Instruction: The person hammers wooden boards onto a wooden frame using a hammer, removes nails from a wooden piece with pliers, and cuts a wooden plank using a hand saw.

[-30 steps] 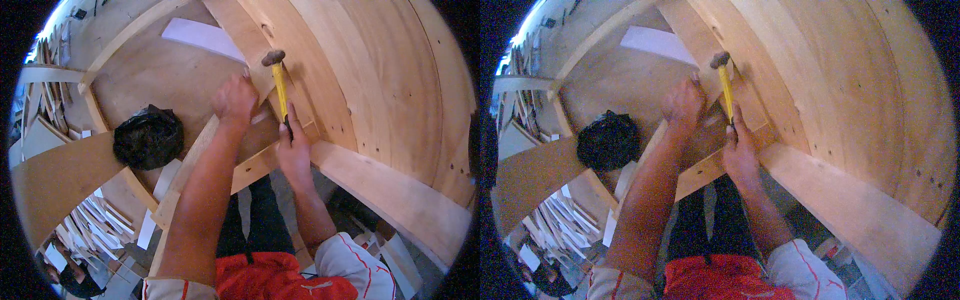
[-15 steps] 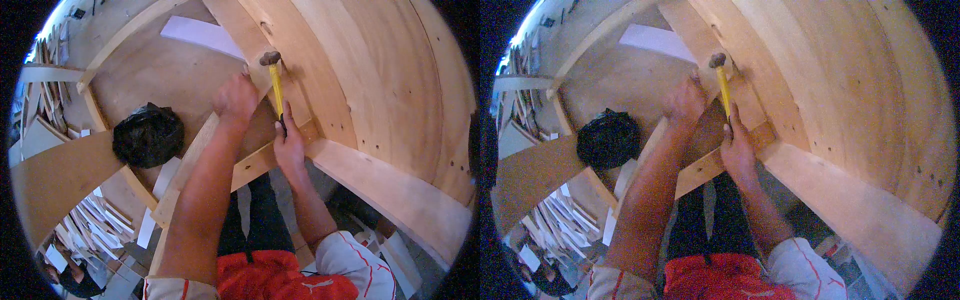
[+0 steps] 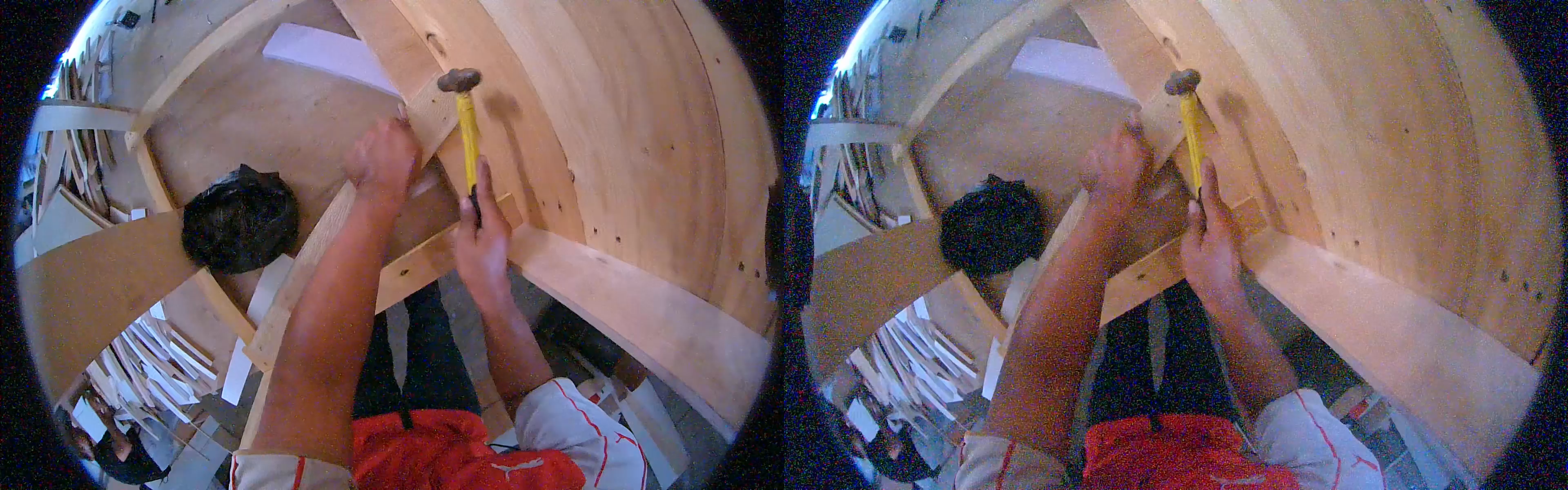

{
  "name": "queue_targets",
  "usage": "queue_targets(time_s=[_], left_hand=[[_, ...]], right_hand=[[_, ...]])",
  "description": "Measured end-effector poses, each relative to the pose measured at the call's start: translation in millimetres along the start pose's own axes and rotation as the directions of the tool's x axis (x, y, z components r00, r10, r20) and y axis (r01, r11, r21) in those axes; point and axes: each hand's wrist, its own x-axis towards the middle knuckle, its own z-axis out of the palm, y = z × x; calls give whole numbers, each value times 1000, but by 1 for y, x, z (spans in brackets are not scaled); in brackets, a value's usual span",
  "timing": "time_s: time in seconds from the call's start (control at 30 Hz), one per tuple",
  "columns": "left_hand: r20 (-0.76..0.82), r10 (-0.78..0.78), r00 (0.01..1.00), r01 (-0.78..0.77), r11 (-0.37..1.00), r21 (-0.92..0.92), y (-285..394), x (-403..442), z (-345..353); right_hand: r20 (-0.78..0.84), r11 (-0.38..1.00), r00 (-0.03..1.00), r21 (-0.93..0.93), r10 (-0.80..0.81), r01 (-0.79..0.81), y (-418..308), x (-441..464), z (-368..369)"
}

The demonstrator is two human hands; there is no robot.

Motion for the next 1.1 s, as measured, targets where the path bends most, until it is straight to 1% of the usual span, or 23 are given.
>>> queue_targets(time_s=[0.07, 0.17, 0.27, 0.37, 0.47, 0.57, 0.67, 0.77, 0.87, 0.97, 1.07, 1.1], left_hand=[[-20, 20, 1000, -21, 1000, -4, 1, -3, 0], [20, 0, 1000, 0, 1000, -25, 2, 1, 1], [-50, 18, 999, -18, 1000, 2, 0, 0, 2], [-29, 53, 998, -52, 997, 51, 0, 1, 4], [-94, 33, 995, -32, 999, 16, 0, -1, 5], [-237, 213, 948, -198, 976, 87, -14, -1, 27], [-205, 191, 960, -162, 976, 148, -10, -6, 21], [-272, 182, 945, -209, 975, -73, -7, -2, 19], [-278, 193, 941, -193, 981, 26, -5, -20, 7], [-319, 279, 906, -198, 944, 262, -24, -50, 7], [-255, 254, 933, -204, 957, 209, -44, -75, 6], [-253, 268, 930, -220, 954, 204, -46, -77, 6]], right_hand=[[152, 980, 968, -50, 199, -194, -1, 0, 0], [128, 988, 981, 34, 144, -150, -8, 3, -10], [78, 994, 991, -32, 108, -106, -6, -4, -8], [113, 995, 988, 1, 102, -103, -10, 4, -8], [32, 998, 998, 24, 60, -61, -10, -3, -5], [169, 973, 959, 4, 227, -231, -13, -1, -5], [44, 997, 997, 53, 59, -61, 0, -14, 0], [-45, 991, 999, 133, -12, 18, 2, -37, 1], [32, 980, 998, 191, 45, -50, -4, -53, -8], [14, 973, 998, 224, -64, 59, 12, -65, -2], [73, 962, 993, 266, -89, 66, 7, -69, -8], [92, 959, 991, 276, -96, 67, 5, -69, -11]])
